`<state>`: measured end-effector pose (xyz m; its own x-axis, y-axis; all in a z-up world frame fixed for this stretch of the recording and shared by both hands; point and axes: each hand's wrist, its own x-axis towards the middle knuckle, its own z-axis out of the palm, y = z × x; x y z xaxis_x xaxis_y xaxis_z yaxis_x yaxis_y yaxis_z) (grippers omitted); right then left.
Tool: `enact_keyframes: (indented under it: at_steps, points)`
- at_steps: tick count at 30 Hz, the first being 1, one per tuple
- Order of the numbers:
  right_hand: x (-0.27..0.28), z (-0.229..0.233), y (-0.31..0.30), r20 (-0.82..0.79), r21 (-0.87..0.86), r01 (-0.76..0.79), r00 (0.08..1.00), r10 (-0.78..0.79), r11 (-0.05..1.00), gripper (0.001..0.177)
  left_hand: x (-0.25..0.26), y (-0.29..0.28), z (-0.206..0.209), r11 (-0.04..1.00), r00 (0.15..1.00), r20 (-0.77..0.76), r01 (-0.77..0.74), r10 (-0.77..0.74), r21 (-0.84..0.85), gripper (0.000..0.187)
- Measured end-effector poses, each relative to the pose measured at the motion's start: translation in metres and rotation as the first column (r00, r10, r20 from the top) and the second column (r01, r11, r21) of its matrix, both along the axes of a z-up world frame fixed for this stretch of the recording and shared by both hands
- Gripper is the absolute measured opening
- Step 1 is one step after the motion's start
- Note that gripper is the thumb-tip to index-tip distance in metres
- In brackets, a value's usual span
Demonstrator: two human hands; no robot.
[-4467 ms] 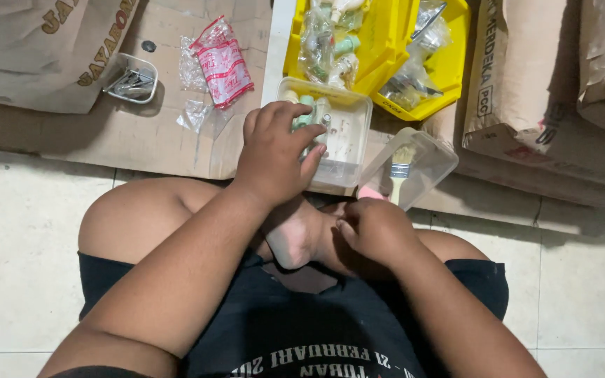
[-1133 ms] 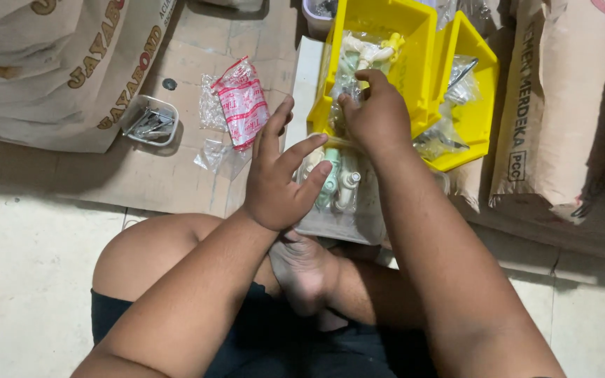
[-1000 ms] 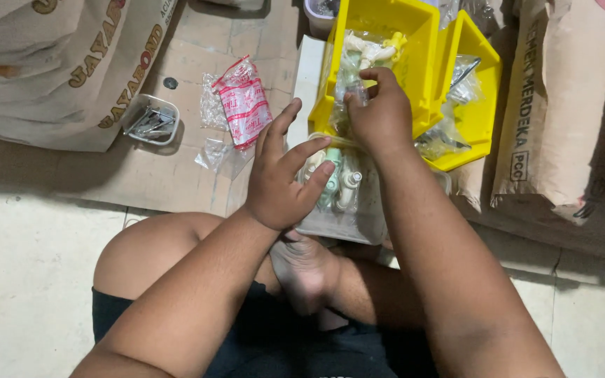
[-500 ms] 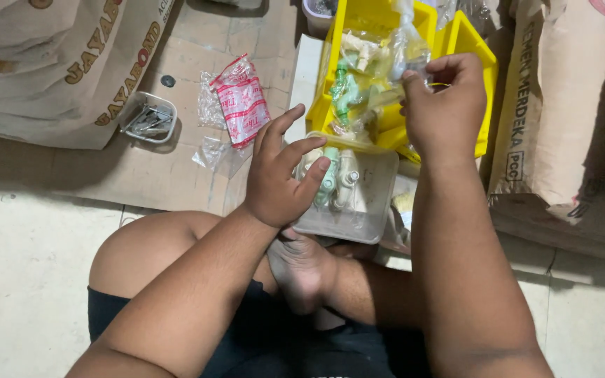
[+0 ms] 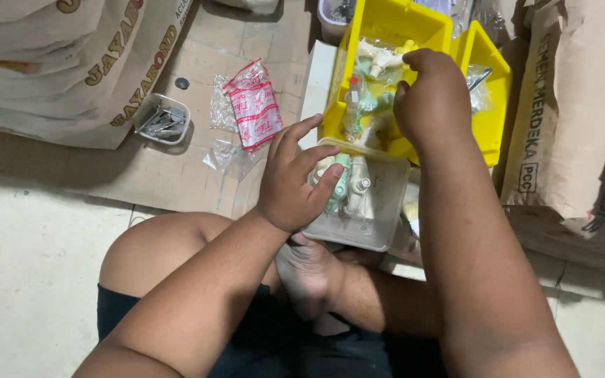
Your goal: Cleaning small plastic components with a brush and placing them into plastic bags
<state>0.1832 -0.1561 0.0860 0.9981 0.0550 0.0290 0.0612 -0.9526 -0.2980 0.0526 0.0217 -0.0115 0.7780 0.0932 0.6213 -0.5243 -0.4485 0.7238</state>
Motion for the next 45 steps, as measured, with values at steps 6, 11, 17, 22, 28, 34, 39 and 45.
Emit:
enact_keyframes:
  at_steps: [6, 11, 17, 22, 28, 34, 39, 45]
  points:
    - [0.044, -0.021, -0.001, -0.132, -0.276, -0.254, 0.965, 0.225, 0.927, 0.065, 0.0, -0.001, -0.002, 1.0, 1.0, 0.02, 0.007, -0.007, -0.003, 0.019]
    - [0.077, -0.059, -0.001, -0.196, -0.52, -0.289, 0.956, 0.217, 0.803, 0.052, -0.001, 0.0, 0.001, 1.0, 0.999, 0.053, 0.011, -0.011, 0.002, 0.018]
    - [0.083, -0.075, -0.002, -0.096, -0.726, -0.247, 0.96, 0.262, 0.641, 0.037, 0.001, 0.0, 0.003, 1.0, 0.999, 0.051, 0.017, -0.017, 0.004, 0.018]
    - [0.071, -0.058, -0.015, -0.033, -0.795, -0.21, 0.952, 0.306, 0.57, 0.036, -0.001, -0.001, 0.003, 1.0, 0.998, 0.054, 0.012, -0.012, 0.004, 0.017]
    - [0.021, 0.009, -0.038, 0.135, -0.499, -0.181, 0.95, 0.282, 0.848, 0.026, -0.025, -0.001, 0.033, 0.991, 0.993, 0.114, -0.015, 0.0, 0.132, 0.018]
    - [-0.064, 0.053, -0.062, 0.155, 0.198, -0.154, 0.98, 0.125, 0.968, 0.022, -0.064, -0.039, 0.035, 0.814, 0.809, 0.171, 0.507, -0.563, 0.282, 0.022]
    - [-0.111, 0.013, -0.125, -0.004, 0.872, 0.085, 0.986, -0.165, 0.482, 0.035, -0.079, -0.067, 0.025, 0.283, 0.587, -0.645, 0.807, -0.489, 0.519, 0.019]
    - [-0.158, -0.029, -0.181, -0.019, 0.941, 0.09, 0.976, -0.215, 0.327, 0.021, -0.097, -0.077, -0.003, 0.505, 0.846, -0.171, 0.451, -0.506, 0.736, 0.003]
